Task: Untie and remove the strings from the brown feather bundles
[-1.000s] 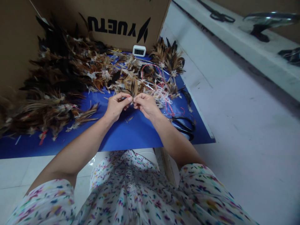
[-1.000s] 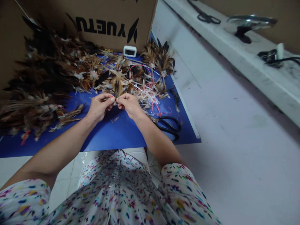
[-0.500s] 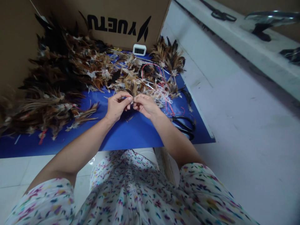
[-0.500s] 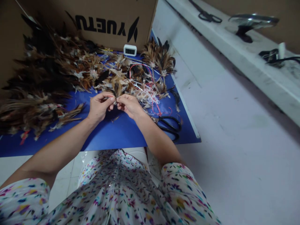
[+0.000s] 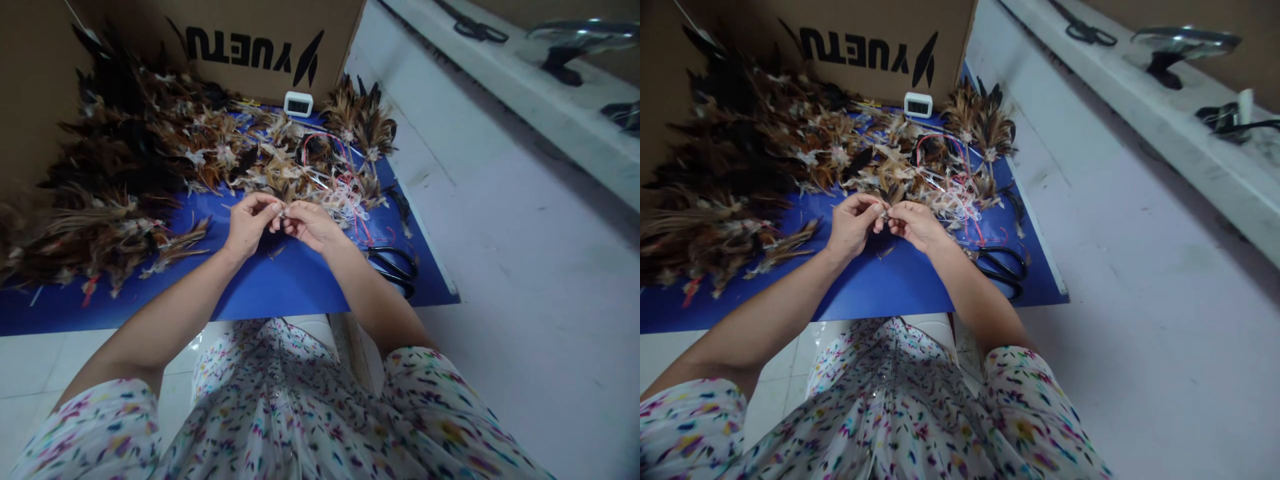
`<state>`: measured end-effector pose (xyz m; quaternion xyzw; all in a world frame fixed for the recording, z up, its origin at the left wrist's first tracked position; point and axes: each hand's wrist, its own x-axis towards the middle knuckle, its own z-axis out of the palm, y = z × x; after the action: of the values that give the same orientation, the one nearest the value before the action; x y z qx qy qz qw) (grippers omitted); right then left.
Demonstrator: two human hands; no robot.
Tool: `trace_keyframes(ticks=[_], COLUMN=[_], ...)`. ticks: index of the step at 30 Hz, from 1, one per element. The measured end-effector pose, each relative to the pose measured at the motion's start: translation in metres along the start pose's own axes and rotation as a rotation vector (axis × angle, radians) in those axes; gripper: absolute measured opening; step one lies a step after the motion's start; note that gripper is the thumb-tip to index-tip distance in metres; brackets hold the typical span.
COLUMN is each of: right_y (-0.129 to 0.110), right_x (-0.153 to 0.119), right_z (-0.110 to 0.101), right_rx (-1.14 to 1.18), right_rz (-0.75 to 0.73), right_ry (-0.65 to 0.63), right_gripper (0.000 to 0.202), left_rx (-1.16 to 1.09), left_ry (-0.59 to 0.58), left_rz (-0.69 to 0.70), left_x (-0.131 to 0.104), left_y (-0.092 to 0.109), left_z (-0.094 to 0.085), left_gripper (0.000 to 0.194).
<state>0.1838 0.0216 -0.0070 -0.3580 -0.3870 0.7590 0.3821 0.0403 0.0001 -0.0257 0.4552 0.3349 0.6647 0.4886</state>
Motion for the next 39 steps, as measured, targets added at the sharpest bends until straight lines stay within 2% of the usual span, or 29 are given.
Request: trace_keyframes(ticks=[3, 7, 11, 16, 19, 21, 28, 34, 39], right_y=[0.000, -0.003, -0.009, -0.011, -0.010, -0.009, -0.008, -0.011, -0.014], right_x=[0.002, 0.002, -0.001, -0.003, -0.002, -0.002, -0.002, -0.004, -0.005], right_z=[-0.004, -0.010, -0.014, -0.017, -0.020, -0.020, -0.019, -0.017, -0.017], right_rx=[-0.003, -0.058, -0.246, -0.659, -0.841, -0.875, -0.660, -0.600, -0.655], right_rz=[-0.029, -0.067, -0.145, -0.421, -0.589, -0.655, -0.518, -0.520, -0.574], right_ry=[-0.026, -0.045, -0.027, 0.056, 0.067, 0.063, 0.092, 0.098, 0.147], right_gripper=[0.014, 0.023, 0.024, 0.005, 0.005, 0.006, 0.014, 0.013, 0.014], left_rx=[-0.024, 0.010, 0.010, 0.019, 0.037, 0.037, 0.029, 0.032, 0.039], left_ry=[-0.001, 0.001, -0.004, -0.027, -0.046, -0.053, -0.046, -0.050, -0.073], left_rz=[-0.001, -0.009, -0.031, -0.082, -0.109, -0.120, -0.158, -0.175, -0.184], left_x=[0.001, 0.003, 0.003, 0.003, 0.003, 0.002, 0.001, 0.001, 0.000], left_y=[-0.001, -0.001, -0.001, -0.001, 0.000, 0.001, -0.001, -0.002, -0.001], left_z=[-0.001, -0.003, -0.004, -0.004, -0.003, -0.003, -0.004, -0.005, -0.004], left_gripper=[0.041, 0.044, 0.047, 0.049, 0.049, 0.049, 0.049, 0.050, 0.053])
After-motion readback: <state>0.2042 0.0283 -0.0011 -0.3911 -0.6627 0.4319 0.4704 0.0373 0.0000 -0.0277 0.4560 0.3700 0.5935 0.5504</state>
